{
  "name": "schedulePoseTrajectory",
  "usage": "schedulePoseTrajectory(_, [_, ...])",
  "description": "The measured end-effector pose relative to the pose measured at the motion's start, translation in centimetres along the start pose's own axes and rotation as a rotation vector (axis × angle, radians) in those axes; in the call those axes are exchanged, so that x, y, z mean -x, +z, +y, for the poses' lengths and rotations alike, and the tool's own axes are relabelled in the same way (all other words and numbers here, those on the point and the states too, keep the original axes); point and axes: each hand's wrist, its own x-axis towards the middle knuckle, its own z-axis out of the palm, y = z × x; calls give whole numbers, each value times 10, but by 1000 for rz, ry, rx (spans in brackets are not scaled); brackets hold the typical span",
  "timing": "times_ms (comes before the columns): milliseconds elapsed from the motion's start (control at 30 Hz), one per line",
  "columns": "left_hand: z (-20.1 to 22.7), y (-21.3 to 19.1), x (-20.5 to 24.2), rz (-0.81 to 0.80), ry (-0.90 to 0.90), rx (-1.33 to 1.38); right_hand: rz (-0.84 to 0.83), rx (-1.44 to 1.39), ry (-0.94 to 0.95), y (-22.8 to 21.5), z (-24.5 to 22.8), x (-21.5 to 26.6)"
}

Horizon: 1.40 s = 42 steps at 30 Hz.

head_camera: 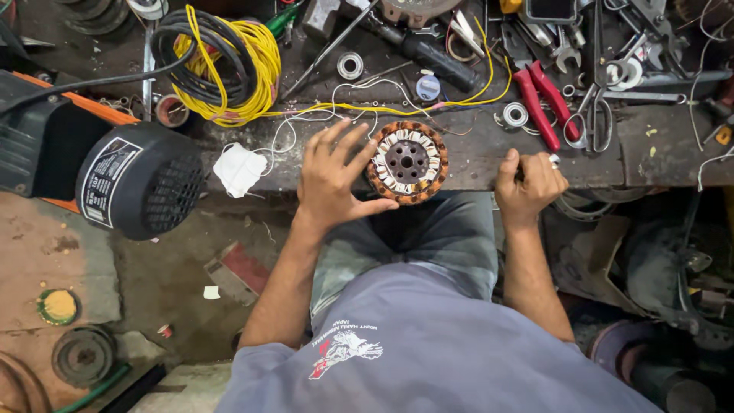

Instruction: The person works on a motor stator placed on a cluttered workbench. They repeatedly thread a white string through the stator slots, pull it through, and reposition it, continuing this process throughout the clip.

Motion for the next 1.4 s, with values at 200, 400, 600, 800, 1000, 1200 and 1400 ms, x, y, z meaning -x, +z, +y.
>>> schedulePoseTrajectory(200, [1, -1, 2, -18, 1, 5, -17, -2, 13, -2, 0, 0])
schedulePoseTrajectory(400, [-3, 7, 12, 166, 92, 67, -10, -19, 28, -6, -6, -4])
schedulePoseTrajectory(600, [-10, 23, 22, 324, 159, 17, 10, -24, 9, -7, -10, -8])
schedulePoseTrajectory(800, [-8, 26, 15, 370, 162, -71, 32, -29, 3, -7, -12, -20])
schedulePoseTrajectory(1000, [-7, 28, 21, 385, 154, -44, 21, -13, 24, -7, -11, -11])
schedulePoseTrajectory(1200, [-5, 27, 21, 387, 139, -51, -22, -18, 44, -11, -13, -10])
schedulePoseTrajectory(1400, [-9, 30, 24, 386, 149, -88, -30, -12, 43, -10, -12, -11])
